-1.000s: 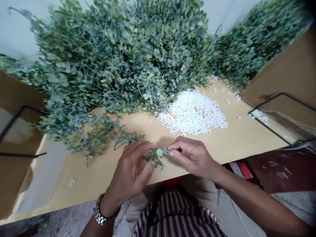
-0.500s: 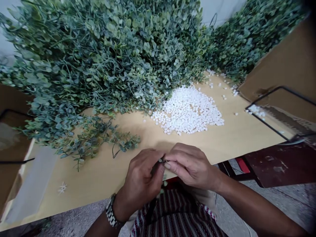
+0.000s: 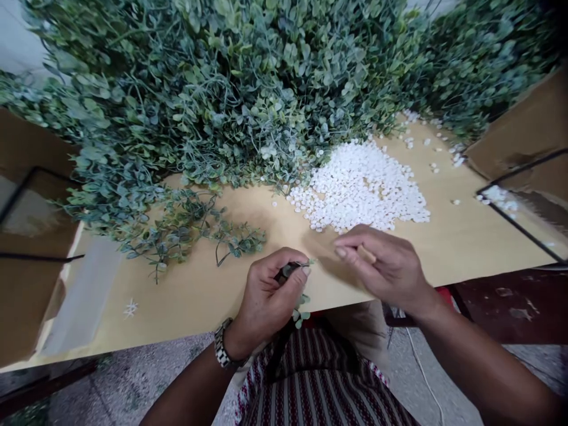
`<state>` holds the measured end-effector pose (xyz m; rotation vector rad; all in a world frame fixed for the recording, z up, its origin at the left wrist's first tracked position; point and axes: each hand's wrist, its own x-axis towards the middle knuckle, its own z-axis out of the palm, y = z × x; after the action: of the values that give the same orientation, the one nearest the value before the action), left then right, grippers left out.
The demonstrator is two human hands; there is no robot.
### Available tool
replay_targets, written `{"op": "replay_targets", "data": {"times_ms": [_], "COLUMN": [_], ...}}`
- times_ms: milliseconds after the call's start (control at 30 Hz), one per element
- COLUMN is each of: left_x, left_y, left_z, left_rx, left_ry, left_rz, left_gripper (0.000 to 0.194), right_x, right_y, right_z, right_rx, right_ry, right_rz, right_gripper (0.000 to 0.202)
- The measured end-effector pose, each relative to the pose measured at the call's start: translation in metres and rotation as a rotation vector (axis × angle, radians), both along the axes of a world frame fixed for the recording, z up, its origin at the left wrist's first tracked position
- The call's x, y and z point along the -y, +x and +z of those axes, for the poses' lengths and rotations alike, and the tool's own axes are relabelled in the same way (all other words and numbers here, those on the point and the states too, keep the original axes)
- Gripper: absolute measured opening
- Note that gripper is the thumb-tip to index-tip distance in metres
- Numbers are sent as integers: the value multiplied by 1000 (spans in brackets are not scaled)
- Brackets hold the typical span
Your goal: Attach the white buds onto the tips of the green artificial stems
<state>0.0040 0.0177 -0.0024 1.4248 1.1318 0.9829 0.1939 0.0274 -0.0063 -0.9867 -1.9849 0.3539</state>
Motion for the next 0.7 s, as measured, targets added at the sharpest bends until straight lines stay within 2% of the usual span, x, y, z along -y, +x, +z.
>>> {"op": "replay_targets", "data": {"times_ms": [100, 200, 300, 367, 433, 500, 633, 700], "left_x": [-3, -6, -8, -9, -11, -12, -13, -12], "left_y": [-2, -2, -3, -3, -3, -2, 1, 4], "left_z": [3, 4, 5, 5, 6, 6, 6, 5], "left_rx": [2, -2, 1, 7, 27, 70, 167, 197], "left_ry": [-12, -40, -127, -160, -177, -206, -242, -242], "left_rz": [25, 22, 55, 76, 89, 97, 92, 82], "left_gripper": [7, 11, 11, 11, 10, 9, 10, 10], "right_x": [-19, -35, -43, -44, -43, -38, -24, -16], "right_y": [10, 9, 2, -2, -3, -2, -6, -11], "right_z": [2, 1, -3, -5, -5, -2, 7, 8], "right_rx": [291, 536, 706, 741, 695, 542, -11, -231], "right_ry": [21, 61, 139, 167, 155, 83, -217, -311], "right_rz": [-71, -63, -67, -82, -78, -45, 74, 111], "right_gripper": [14, 19, 22, 24, 26, 21, 5, 4]}}
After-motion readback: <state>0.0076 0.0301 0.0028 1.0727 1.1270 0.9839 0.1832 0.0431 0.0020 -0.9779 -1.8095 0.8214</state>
